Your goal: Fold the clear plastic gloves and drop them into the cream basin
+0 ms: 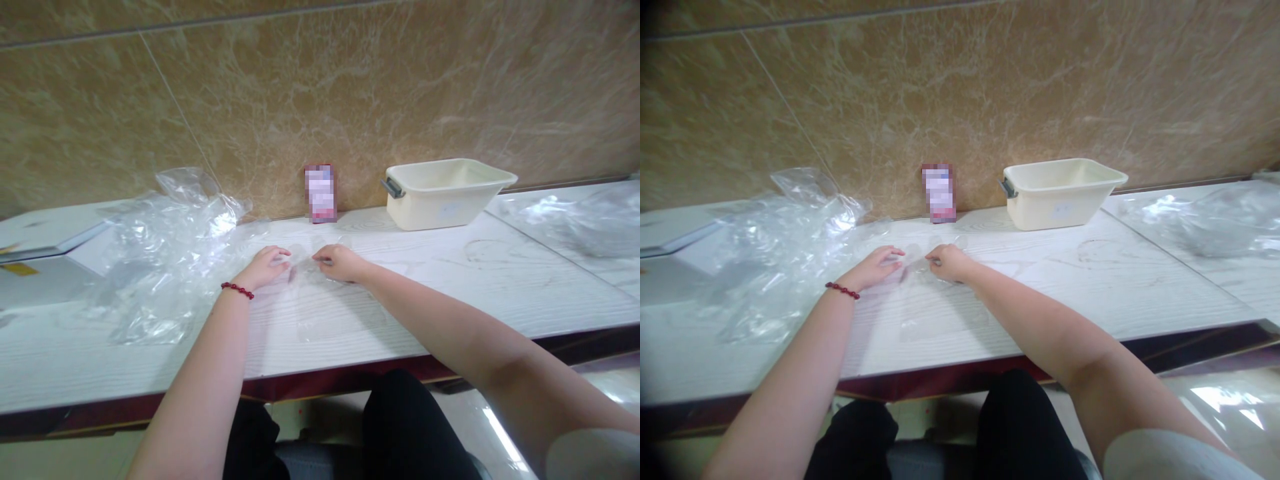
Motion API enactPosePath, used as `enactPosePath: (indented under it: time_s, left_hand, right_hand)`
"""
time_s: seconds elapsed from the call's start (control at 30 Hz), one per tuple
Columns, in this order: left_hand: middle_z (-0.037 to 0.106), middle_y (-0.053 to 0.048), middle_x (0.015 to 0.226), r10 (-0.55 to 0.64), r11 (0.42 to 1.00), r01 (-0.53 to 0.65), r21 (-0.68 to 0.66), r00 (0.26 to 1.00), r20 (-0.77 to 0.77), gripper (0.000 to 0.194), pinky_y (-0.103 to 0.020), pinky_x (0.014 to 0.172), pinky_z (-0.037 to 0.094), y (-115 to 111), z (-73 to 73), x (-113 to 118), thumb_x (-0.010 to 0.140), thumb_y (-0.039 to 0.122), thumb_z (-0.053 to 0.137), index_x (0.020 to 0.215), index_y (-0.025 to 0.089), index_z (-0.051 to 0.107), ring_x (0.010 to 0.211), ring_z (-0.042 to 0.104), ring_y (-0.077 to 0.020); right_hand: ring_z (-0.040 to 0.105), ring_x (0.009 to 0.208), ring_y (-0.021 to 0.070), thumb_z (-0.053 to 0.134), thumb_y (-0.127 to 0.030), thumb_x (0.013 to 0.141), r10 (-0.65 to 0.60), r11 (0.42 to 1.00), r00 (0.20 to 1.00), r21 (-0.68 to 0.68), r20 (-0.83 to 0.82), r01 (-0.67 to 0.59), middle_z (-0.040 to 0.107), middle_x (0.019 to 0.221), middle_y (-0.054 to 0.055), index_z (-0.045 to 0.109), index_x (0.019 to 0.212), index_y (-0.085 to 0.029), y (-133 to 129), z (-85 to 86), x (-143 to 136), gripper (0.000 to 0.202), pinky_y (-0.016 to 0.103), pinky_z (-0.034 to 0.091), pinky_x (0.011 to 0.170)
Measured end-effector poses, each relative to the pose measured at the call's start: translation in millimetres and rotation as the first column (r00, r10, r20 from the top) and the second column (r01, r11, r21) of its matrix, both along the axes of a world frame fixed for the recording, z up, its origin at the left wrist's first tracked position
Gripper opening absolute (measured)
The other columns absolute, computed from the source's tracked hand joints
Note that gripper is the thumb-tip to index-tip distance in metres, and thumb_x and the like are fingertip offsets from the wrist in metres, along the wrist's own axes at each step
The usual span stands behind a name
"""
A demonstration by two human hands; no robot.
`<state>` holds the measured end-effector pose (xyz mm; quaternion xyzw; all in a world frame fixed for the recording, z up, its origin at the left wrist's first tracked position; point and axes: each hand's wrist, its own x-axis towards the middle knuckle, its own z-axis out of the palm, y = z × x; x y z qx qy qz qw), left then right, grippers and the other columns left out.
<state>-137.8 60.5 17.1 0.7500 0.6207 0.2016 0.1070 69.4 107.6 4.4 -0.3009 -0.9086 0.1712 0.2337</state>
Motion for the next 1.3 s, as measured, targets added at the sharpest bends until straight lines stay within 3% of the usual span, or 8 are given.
enactPosePath:
  time_s: [0.13,0.27,0.5,0.67,0.9,1.0,1.1,1.3]
  left_hand:
    - [0.05,-0.007,0.105,-0.029,0.999,0.026,-0.043,0.997,-0.077,0.047,-0.031,0.091,0.029,-6.0,2.7,2.2,0.068,0.05,0.043,0.1,0.017,0.052,0.104,0.042,-0.02]
    - [0.049,-0.01,0.105,0.094,0.994,-0.103,-0.047,0.982,-0.167,0.058,-0.035,0.083,0.034,-15.6,4.9,22.8,0.059,0.056,0.048,0.101,0.017,0.045,0.099,0.045,-0.0245]
    - [0.058,-0.008,0.073,0.225,0.961,-0.262,-0.085,0.926,-0.305,0.034,-0.029,0.054,0.038,-28.0,6.6,52.8,0.068,0.034,0.043,0.095,0.014,0.038,0.065,0.057,-0.0221]
    - [0.058,-0.005,0.069,0.238,0.955,-0.281,-0.099,0.92,-0.313,0.028,-0.027,0.051,0.036,-24.1,3.9,47.6,0.067,0.03,0.043,0.091,0.016,0.04,0.062,0.056,-0.0202]
    - [0.055,0.0,0.068,0.154,0.968,-0.173,-0.183,0.982,-0.111,0.033,-0.025,0.053,0.039,-18.0,10.9,15.6,0.07,0.043,0.038,0.091,0.02,0.047,0.058,0.053,-0.0148]
    - [0.056,-0.003,0.08,0.119,0.986,-0.136,-0.099,0.98,-0.159,0.036,-0.028,0.067,0.04,-15.1,12.4,5.3,0.07,0.042,0.04,0.097,0.021,0.052,0.073,0.054,-0.0166]
    - [0.052,-0.006,0.1,0.055,0.997,-0.064,-0.035,0.973,-0.225,0.045,-0.034,0.086,0.031,-13.9,9.9,5.1,0.069,0.049,0.042,0.106,0.026,0.052,0.097,0.047,-0.0213]
    - [0.039,-0.005,0.124,-0.03,0.988,-0.009,-0.156,0.968,-0.251,0.056,-0.039,0.094,0.02,-17.1,3.1,13.1,0.067,0.061,0.038,0.115,0.033,0.044,0.117,0.028,-0.0269]
  right_hand:
    - [0.052,0.094,0.0147,0.046,-0.016,0.07,0.065,0.996,0.997,0.064,0.034,-0.067,0.059,0.1,0.007,0.059,0.097,-0.012,1.8,0.2,0.6,0.031,0.024,0.035,0.085]
    - [0.049,0.099,0.0155,0.047,-0.019,0.071,0.091,0.991,0.994,0.095,0.059,-0.097,0.056,0.106,0.008,0.056,0.103,-0.012,0.2,1.7,0.5,0.035,0.026,0.032,0.088]
    - [0.047,0.101,0.0156,0.047,-0.019,0.072,0.104,0.991,0.992,0.076,0.074,-0.11,0.055,0.107,0.008,0.055,0.104,-0.012,-5.2,5.7,-0.8,0.034,0.028,0.031,0.09]
    - [0.049,0.099,0.0154,0.047,-0.018,0.072,0.107,0.99,0.991,0.08,0.085,-0.113,0.056,0.105,0.009,0.057,0.102,-0.011,-4.2,4.7,-1.3,0.032,0.028,0.031,0.089]
    - [0.051,0.095,0.0156,0.047,-0.017,0.071,0.105,0.986,0.992,0.126,0.07,-0.113,0.059,0.099,0.009,0.059,0.096,-0.01,-0.2,1.4,0.2,0.029,0.027,0.033,0.085]
    - [0.052,0.093,0.0157,0.047,-0.016,0.07,0.097,0.986,0.993,0.128,0.069,-0.105,0.06,0.097,0.008,0.061,0.093,-0.011,0.9,0.3,0.1,0.027,0.027,0.033,0.084]
    - [0.052,0.092,0.0153,0.046,-0.016,0.071,0.095,0.987,0.993,0.119,0.075,-0.103,0.06,0.096,0.007,0.062,0.09,-0.014,0.9,0.2,-0.1,0.025,0.026,0.033,0.083]
    - [0.054,0.087,0.015,0.045,-0.016,0.071,0.07,0.988,0.995,0.132,0.073,-0.079,0.062,0.091,0.007,0.063,0.089,-0.013,0.2,1.8,0.3,0.025,0.025,0.034,0.08]
